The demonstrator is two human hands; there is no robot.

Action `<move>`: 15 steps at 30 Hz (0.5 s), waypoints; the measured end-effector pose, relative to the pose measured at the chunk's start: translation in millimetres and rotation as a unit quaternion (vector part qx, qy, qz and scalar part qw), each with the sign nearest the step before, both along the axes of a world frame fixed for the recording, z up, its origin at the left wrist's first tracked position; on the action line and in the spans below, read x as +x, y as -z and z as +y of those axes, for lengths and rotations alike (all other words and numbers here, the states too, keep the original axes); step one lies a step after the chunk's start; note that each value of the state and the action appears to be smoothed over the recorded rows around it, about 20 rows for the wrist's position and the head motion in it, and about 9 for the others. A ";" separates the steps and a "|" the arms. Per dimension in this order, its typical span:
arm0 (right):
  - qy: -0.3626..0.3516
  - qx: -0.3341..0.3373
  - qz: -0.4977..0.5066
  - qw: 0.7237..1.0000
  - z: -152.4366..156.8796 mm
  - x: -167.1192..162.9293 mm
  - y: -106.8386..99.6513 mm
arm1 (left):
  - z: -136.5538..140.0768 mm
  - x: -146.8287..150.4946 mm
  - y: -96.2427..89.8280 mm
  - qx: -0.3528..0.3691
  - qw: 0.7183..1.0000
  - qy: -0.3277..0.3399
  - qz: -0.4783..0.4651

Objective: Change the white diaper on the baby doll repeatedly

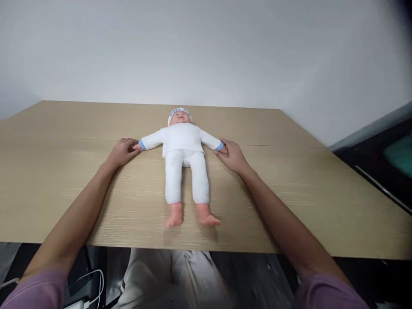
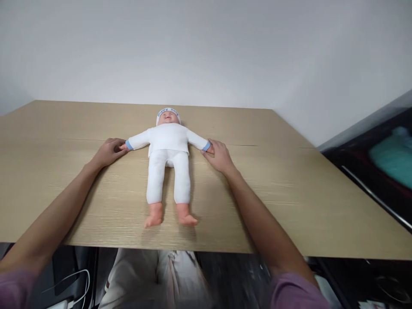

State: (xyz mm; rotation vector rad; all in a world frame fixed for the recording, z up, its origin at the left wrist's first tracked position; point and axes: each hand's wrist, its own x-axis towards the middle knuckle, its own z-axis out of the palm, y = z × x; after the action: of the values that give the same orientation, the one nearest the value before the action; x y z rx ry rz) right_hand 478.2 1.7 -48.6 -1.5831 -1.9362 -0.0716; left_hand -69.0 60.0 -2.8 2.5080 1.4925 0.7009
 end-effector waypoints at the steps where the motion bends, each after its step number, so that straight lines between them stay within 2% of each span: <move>1: 0.012 0.002 0.005 1.000 -6.2 -4.0 -2.5 | -5.2 2.0 0.1 -0.001 1.000 -0.014 -0.002; 5: 0.059 0.011 0.023 0.998 -51.0 -36.6 -26.0 | -45.2 23.3 -11.4 0.015 0.993 -0.120 -0.014; 7: 0.046 0.035 0.042 0.997 -92.0 -60.4 -39.6 | -83.0 40.8 -25.0 0.049 0.986 -0.152 -0.043; 9: 0.030 0.077 0.080 0.993 -148.7 -81.1 -42.8 | -136.6 59.2 -35.4 0.096 0.979 -0.151 -0.094; 10: 0.022 0.093 0.102 0.990 -181.9 -88.0 -37.5 | -169.0 67.6 -36.0 0.119 0.975 -0.138 -0.125; 12: 0.003 0.121 0.137 0.983 -252.0 -93.7 -11.7 | -240.5 81.1 -23.3 0.106 0.974 -0.105 -0.167; 13: -0.021 0.139 0.148 0.979 -285.7 -93.5 7.5 | -276.7 85.9 -10.0 0.069 0.981 -0.063 -0.172; 14: -0.070 0.151 0.161 0.973 -316.4 -92.5 28.8 | -311.1 89.8 6.9 0.009 0.988 0.017 -0.156; 15: -0.117 0.127 0.179 0.969 -342.8 -91.6 50.6 | -342.2 93.1 26.1 -0.074 0.984 0.108 -0.123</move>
State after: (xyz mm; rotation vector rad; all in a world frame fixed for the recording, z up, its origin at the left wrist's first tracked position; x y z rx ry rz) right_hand 386.5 -341.1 -99.2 -1.1072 -1.7353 0.0592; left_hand 24.1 -282.2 -28.9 2.3269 1.1273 0.7973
